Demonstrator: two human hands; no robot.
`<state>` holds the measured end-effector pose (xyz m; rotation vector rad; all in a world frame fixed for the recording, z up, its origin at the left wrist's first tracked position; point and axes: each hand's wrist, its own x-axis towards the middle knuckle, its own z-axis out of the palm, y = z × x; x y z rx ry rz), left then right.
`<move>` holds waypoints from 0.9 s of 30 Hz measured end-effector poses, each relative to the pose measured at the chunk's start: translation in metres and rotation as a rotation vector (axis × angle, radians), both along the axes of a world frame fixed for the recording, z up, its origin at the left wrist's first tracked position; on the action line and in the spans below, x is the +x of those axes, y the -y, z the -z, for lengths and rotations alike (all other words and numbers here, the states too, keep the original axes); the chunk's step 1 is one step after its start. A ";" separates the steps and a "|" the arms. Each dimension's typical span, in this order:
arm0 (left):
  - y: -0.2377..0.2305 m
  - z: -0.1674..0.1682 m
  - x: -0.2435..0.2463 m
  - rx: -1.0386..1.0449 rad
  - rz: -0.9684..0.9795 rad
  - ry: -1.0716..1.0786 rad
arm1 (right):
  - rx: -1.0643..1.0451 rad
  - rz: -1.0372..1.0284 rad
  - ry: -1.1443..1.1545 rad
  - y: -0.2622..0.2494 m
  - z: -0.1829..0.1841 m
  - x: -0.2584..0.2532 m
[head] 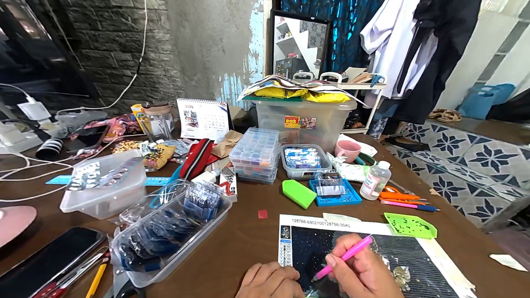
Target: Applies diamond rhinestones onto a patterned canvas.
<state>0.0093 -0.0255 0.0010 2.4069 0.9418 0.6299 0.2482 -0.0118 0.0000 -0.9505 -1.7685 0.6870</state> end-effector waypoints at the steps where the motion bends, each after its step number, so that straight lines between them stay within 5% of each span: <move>1: 0.000 0.000 0.000 -0.002 -0.001 0.000 | 0.020 0.000 0.029 0.001 0.000 0.000; 7: 0.000 0.000 0.000 0.001 -0.004 -0.008 | 0.214 -0.033 0.188 0.002 -0.001 0.000; 15: 0.000 0.001 0.000 0.010 -0.004 0.002 | 0.059 -0.080 -0.084 0.005 0.000 0.002; 27: 0.000 0.000 0.000 0.002 -0.011 0.002 | 0.046 -0.251 -0.055 0.008 -0.001 0.002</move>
